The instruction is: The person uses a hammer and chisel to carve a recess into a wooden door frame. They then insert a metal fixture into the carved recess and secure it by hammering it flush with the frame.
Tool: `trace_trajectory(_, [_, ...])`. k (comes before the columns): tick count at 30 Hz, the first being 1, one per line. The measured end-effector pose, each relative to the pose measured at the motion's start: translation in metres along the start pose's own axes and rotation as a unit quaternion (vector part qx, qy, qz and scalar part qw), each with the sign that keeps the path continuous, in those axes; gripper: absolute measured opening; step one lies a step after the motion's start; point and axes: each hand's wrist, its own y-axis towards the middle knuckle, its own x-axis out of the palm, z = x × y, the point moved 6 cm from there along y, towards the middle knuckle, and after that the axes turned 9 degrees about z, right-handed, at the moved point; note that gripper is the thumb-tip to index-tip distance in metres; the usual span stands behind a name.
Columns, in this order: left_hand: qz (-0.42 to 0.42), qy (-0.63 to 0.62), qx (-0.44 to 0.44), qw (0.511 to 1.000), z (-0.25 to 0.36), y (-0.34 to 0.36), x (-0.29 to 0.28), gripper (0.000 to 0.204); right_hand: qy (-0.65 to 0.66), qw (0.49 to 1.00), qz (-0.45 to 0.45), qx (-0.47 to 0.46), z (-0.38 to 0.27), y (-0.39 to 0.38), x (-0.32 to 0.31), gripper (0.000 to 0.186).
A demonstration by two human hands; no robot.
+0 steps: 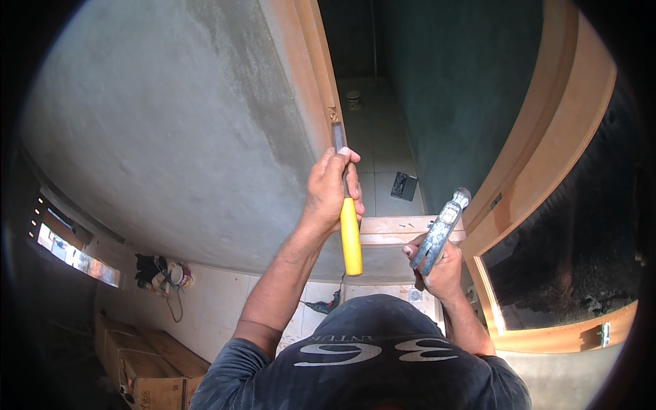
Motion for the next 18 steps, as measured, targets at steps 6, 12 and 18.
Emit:
trace_trajectory(6, [-0.006, -0.005, -0.011, 1.0, 0.005, 0.001, -0.002, 0.03, 0.023, 1.0, -0.007, 0.006, 0.006, 0.001, 0.002, 0.018])
trace_trajectory(12, [-0.002, -0.03, -0.025, 0.999, 0.011, -0.001, 0.002, 0.029, -0.004, 1.0, 0.01, -0.014, -0.004, 0.001, 0.004, 0.019])
trace_trajectory(18, [0.027, -0.036, -0.058, 0.997, 0.023, -0.004, 0.006, 0.027, -0.149, 0.941, -0.022, -0.304, -0.063, -0.001, 0.015, 0.024])
